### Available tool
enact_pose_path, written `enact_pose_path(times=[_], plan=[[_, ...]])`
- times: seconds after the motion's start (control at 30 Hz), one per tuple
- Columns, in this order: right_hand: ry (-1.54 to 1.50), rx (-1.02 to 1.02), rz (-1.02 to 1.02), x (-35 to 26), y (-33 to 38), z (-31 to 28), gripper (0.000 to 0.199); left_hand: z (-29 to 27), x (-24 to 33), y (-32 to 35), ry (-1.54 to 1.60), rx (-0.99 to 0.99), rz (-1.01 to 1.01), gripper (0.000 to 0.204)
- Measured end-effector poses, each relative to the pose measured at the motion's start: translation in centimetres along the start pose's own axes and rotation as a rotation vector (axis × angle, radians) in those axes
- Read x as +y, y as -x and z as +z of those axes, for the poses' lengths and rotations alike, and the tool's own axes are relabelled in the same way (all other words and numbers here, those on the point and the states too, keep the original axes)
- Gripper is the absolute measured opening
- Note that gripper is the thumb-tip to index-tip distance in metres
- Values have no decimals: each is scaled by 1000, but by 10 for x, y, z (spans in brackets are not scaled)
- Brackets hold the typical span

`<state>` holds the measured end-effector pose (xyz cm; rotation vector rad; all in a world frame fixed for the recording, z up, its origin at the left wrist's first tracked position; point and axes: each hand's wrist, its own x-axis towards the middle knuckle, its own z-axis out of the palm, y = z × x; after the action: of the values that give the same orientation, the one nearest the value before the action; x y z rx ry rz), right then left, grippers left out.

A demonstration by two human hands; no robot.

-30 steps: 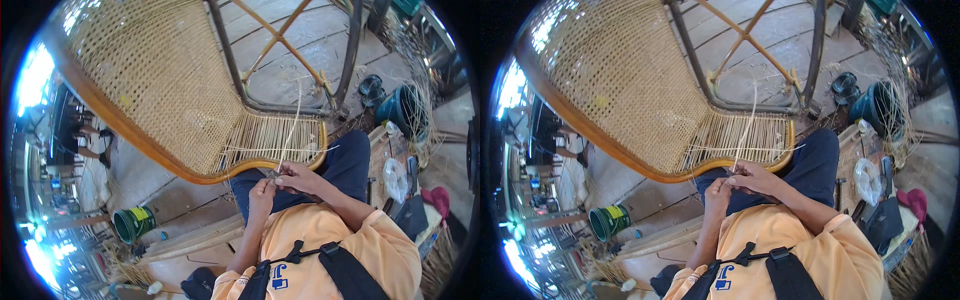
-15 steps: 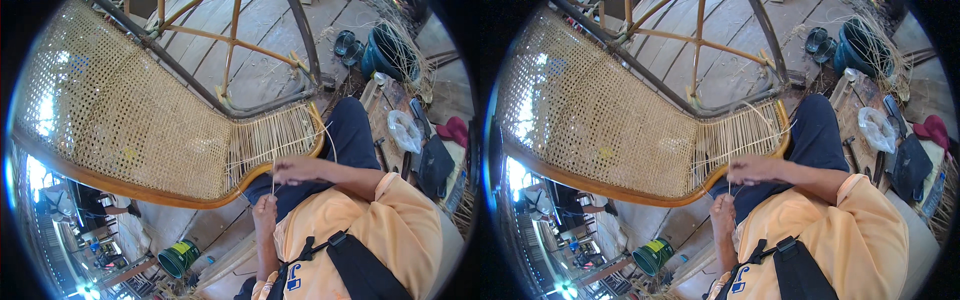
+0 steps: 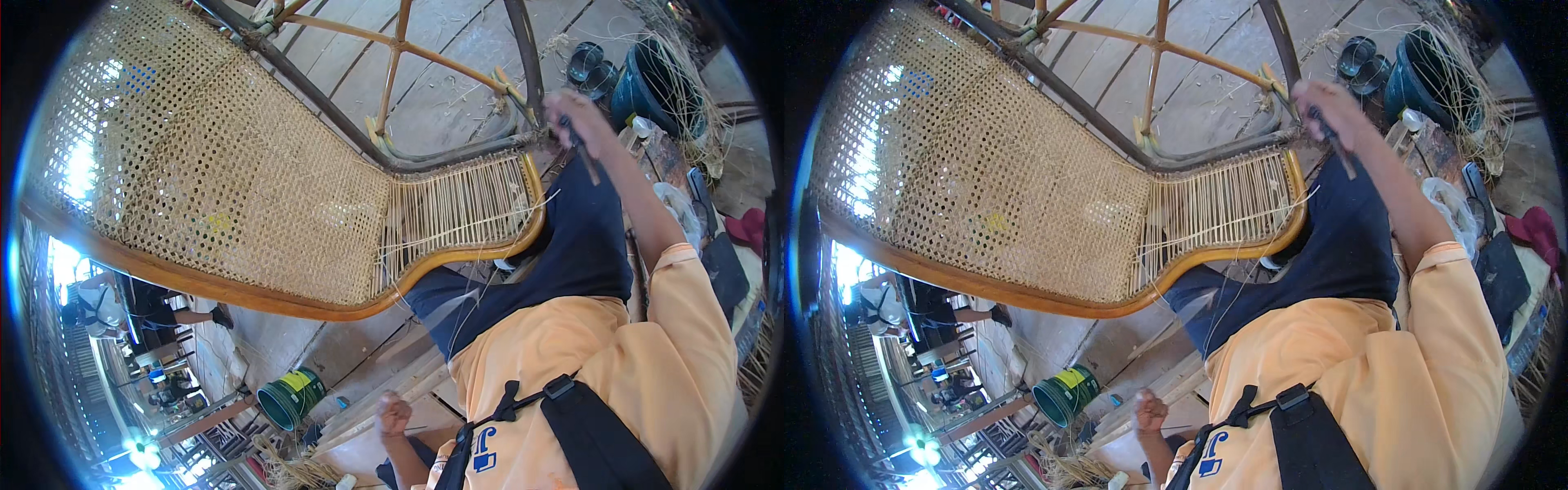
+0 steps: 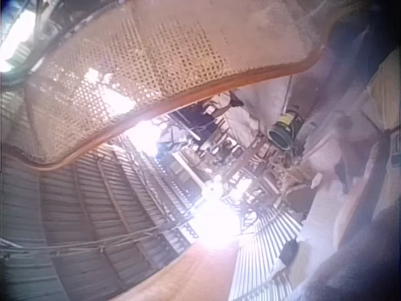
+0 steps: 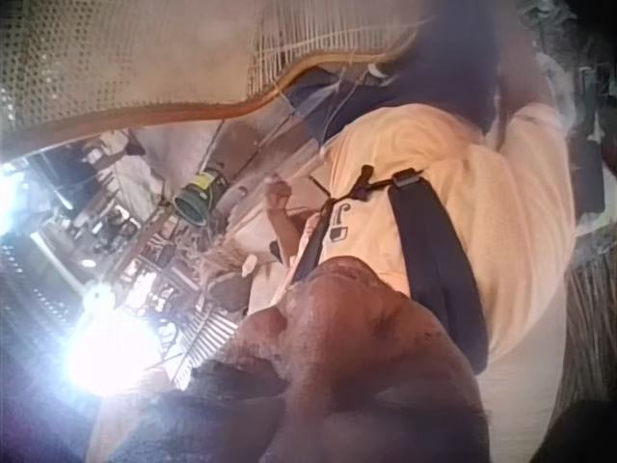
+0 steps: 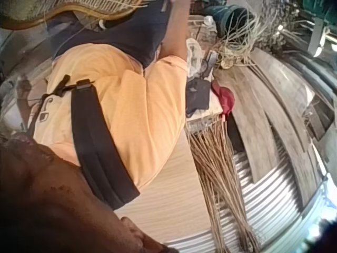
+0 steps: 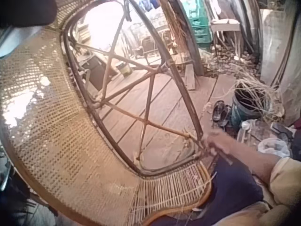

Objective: Weaving rattan strips onto a chair frame to repair the seat and backrest.

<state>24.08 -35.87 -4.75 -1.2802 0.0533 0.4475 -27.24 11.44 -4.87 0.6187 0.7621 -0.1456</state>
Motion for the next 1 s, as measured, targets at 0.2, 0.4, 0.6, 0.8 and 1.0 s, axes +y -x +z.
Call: enact_pose_path(times=[0.2,0.4,0.6,0.8,1.0], plan=[[-366,2,260,34,32,31,28,-44,-8,31,-182,714,298,11],[-578,-21,636,128,52,101,38,26,28,-33,-2183,157,-549,21],[-198,-311,601,205,30,147,31,285,57,-200,-2210,13,771,14],[-572,-127,618,149,-19,167,19,323,98,-383,-2793,-296,1182,12],[-148,-131,531,195,-66,177,24,324,118,-447,-3209,-171,976,15]])
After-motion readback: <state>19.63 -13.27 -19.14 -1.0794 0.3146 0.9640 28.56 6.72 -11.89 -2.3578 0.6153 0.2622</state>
